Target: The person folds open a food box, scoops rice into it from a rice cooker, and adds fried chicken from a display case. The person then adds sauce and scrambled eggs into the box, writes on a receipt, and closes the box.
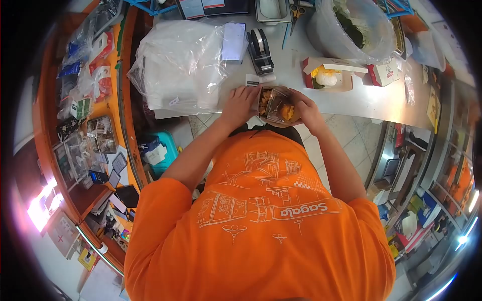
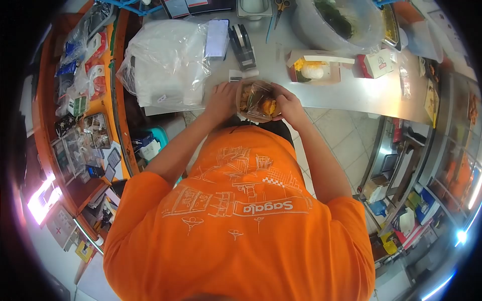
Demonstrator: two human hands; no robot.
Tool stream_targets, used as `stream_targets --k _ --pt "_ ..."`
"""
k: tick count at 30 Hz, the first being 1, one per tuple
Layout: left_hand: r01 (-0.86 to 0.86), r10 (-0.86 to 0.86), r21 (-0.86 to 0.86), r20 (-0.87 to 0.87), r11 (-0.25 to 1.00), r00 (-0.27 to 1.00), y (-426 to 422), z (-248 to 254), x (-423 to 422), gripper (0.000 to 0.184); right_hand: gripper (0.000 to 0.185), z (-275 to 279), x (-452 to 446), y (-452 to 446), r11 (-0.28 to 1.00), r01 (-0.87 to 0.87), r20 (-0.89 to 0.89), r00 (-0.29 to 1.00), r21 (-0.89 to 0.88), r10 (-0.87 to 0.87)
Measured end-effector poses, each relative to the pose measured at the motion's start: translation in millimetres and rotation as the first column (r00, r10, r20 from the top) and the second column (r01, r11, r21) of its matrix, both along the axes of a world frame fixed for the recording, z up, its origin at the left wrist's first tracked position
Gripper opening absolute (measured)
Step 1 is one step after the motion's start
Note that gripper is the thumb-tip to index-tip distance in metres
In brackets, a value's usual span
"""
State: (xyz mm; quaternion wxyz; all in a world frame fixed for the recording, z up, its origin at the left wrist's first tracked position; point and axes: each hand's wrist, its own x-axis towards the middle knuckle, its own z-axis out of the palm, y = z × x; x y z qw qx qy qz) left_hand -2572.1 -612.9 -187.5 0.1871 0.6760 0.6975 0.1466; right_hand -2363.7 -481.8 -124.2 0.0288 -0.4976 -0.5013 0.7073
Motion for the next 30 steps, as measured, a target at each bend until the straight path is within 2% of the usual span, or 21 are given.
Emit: stream_targets --k 2,3,5,8,9,12,14,16,17,19,20,22,23,25,26,28,30 --pt "-0.136 0.137 0.116 -0.003 0.984 0.991 -2 -26 10 0.090 0.048 -2 -7 2 0.999 -0.023 0.024 0.999 0.038 0.022" --pt "-0.136 0.137 0.116 -0.004 0.984 0.991 -2 -22 11 0.090 0.048 -5 -11 3 0.995 -0.070 0.057 0.996 0.067 0.067" --pt "-0.263 0.237 0.149 0.172 0.953 0.956 -6 -13 17 0.096 0.047 -10 -16 5 0.988 -0.125 0.094 0.989 0.088 0.116" --pt "-0.248 0.236 0.136 0.099 0.959 0.967 -9 -5 16 0.099 0.046 -16 -20 7 0.984 -0.114 0.100 0.990 0.136 0.101" --pt "-0.250 0.239 0.133 0.094 0.959 0.966 -11 -1 15 0.099 0.046 -18 -21 5 0.971 -0.114 0.083 0.992 0.210 0.098" --pt "-0.214 0.202 0.121 0.103 0.969 0.974 -12 15 10 0.102 0.046 -15 -17 6 0.930 -0.121 0.075 0.992 0.347 0.101" --pt "-0.233 0.227 0.013 0.176 0.972 0.958 -14 27 6 0.101 0.046 -13 -18 13 0.901 -0.133 0.085 0.991 0.413 0.108" --pt "-0.207 0.202 0.019 0.141 0.978 0.969 -19 26 2 0.100 0.040 -8 -24 22 0.818 -0.025 -0.013 0.999 0.575 0.039" --pt "-0.177 0.173 0.024 0.110 0.984 0.979 -22 25 1 0.100 0.040 -9 -30 29 0.820 -0.021 -0.018 0.999 0.572 0.038" --pt "-0.160 0.158 0.014 0.087 0.987 0.984 -23 21 0 0.102 0.039 -15 -50 51 0.764 -0.125 -0.035 0.981 0.633 0.190" --pt "-0.145 0.144 0.008 0.070 0.989 0.987 -21 19 -2 0.104 0.039 -17 -61 59 0.761 -0.117 -0.042 0.982 0.638 0.186" --pt "-0.150 0.147 0.034 0.070 0.988 0.987 -19 18 0 0.105 0.044 -21 -81 74 0.675 -0.387 0.200 0.919 0.628 0.341" --pt "-0.161 0.157 0.050 0.078 0.986 0.985 -17 17 2 0.106 0.044 -24 -87 80 0.670 -0.383 0.200 0.920 0.636 0.337" --pt "-0.173 0.165 0.055 0.120 0.983 0.979 -12 14 4 0.107 0.046 -35 -97 86 0.592 -0.553 0.241 0.817 0.586 0.524" --pt "-0.186 0.176 0.048 0.164 0.981 0.971 -10 12 5 0.108 0.046 -40 -100 89 0.585 -0.557 0.244 0.813 0.590 0.528" --pt "-0.246 0.234 0.024 0.232 0.969 0.944 -5 9 6 0.109 0.043 -45 -105 92 0.481 -0.617 0.344 0.768 0.623 0.540" --pt "-0.302 0.292 -0.015 0.307 0.953 0.906 -3 7 7 0.109 0.042 -49 -102 93 0.486 -0.607 0.325 0.773 0.629 0.545"
